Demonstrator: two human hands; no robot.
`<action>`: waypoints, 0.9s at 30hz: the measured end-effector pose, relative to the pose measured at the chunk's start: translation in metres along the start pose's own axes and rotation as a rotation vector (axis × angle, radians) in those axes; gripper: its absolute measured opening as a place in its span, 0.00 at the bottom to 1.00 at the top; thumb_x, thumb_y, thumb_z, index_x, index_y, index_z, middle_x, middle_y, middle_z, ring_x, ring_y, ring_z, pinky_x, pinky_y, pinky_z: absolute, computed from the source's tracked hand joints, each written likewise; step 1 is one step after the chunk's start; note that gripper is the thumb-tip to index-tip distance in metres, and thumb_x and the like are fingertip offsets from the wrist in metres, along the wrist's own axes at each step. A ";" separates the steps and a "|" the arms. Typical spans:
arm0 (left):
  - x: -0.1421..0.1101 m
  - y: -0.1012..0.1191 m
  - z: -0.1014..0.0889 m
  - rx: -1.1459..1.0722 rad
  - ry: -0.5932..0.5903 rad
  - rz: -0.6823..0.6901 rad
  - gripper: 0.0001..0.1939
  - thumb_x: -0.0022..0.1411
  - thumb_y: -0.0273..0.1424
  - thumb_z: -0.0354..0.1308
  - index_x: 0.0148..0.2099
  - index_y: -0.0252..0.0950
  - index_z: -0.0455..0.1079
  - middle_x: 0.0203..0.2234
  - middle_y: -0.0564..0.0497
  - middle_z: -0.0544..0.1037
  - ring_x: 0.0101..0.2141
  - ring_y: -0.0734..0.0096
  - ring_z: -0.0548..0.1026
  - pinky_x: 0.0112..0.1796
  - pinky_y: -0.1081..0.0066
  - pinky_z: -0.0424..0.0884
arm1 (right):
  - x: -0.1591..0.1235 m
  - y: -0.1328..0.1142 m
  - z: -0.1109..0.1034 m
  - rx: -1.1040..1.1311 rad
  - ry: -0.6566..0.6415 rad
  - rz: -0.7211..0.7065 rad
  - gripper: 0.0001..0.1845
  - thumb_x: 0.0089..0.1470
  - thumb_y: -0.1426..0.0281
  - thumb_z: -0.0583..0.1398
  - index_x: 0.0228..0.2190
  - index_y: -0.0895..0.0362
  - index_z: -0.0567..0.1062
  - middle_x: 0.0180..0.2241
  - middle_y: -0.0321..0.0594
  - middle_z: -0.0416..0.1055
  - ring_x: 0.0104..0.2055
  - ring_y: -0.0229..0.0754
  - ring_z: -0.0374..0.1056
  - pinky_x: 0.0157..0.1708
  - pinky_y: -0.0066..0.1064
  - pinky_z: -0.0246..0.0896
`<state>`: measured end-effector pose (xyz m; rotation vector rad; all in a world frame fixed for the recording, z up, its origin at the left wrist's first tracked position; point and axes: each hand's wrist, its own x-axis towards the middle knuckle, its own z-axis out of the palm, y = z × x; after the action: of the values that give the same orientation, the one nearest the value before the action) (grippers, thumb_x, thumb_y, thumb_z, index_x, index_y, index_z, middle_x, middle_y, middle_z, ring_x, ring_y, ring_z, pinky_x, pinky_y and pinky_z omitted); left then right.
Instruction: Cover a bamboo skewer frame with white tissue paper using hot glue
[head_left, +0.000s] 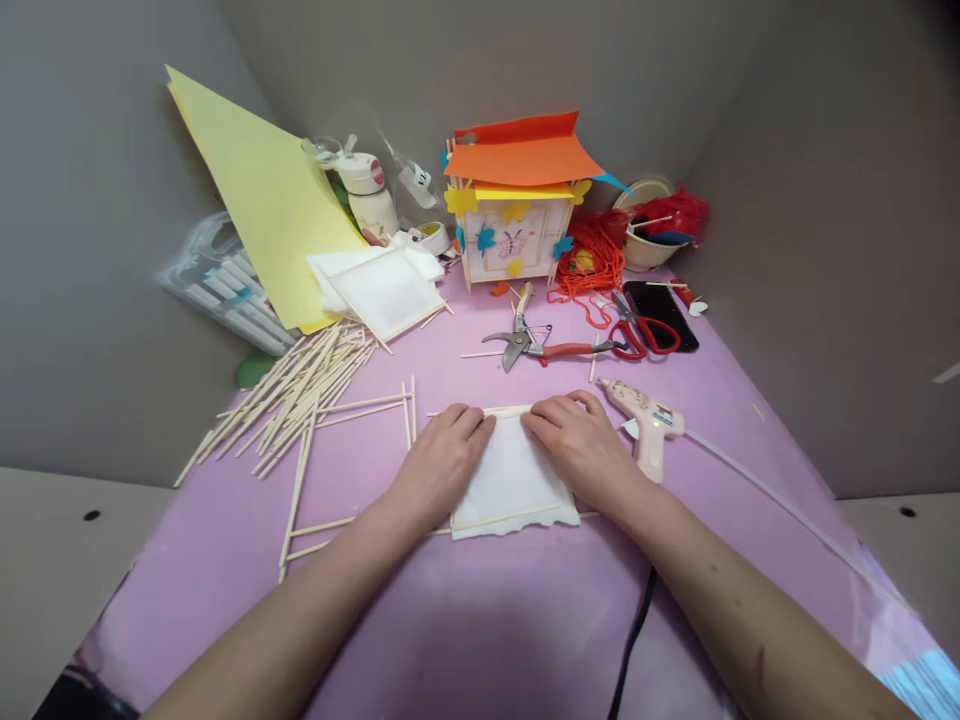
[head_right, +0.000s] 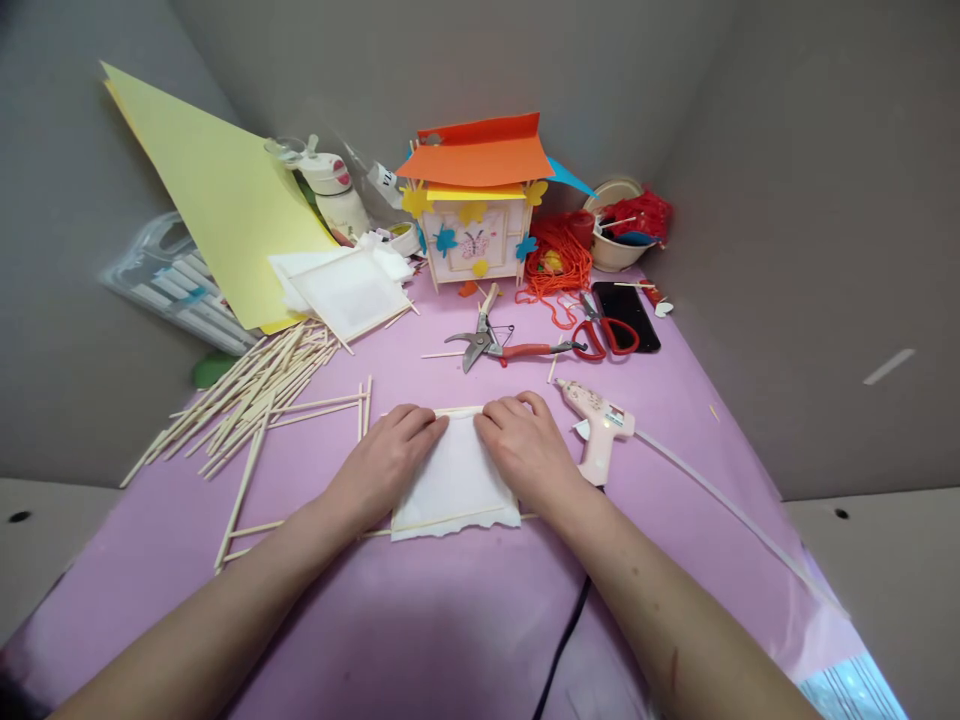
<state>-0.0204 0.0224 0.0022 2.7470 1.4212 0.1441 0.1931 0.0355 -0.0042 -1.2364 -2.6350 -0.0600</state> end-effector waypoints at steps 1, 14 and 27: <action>0.000 0.000 0.000 -0.002 -0.004 -0.002 0.15 0.67 0.26 0.50 0.55 0.31 0.65 0.44 0.44 0.72 0.47 0.58 0.66 0.47 0.59 0.68 | 0.000 -0.001 0.000 -0.003 -0.006 0.006 0.12 0.62 0.78 0.53 0.43 0.57 0.73 0.39 0.43 0.73 0.43 0.44 0.64 0.48 0.39 0.47; -0.001 -0.002 0.006 -0.107 0.031 -0.021 0.14 0.67 0.24 0.49 0.55 0.31 0.63 0.46 0.42 0.70 0.46 0.59 0.66 0.47 0.60 0.70 | -0.001 -0.005 0.004 0.082 -0.035 0.112 0.11 0.62 0.76 0.54 0.45 0.57 0.72 0.43 0.43 0.72 0.46 0.46 0.62 0.44 0.38 0.50; 0.015 -0.007 -0.009 -0.292 0.199 -0.150 0.11 0.66 0.25 0.49 0.46 0.33 0.71 0.42 0.44 0.73 0.45 0.62 0.70 0.47 0.62 0.70 | -0.001 0.004 -0.007 0.199 0.291 0.219 0.09 0.62 0.72 0.54 0.39 0.56 0.74 0.39 0.41 0.74 0.45 0.43 0.65 0.47 0.39 0.47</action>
<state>-0.0178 0.0387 0.0113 2.4365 1.5054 0.5832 0.1984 0.0360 0.0024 -1.3260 -2.1901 0.0538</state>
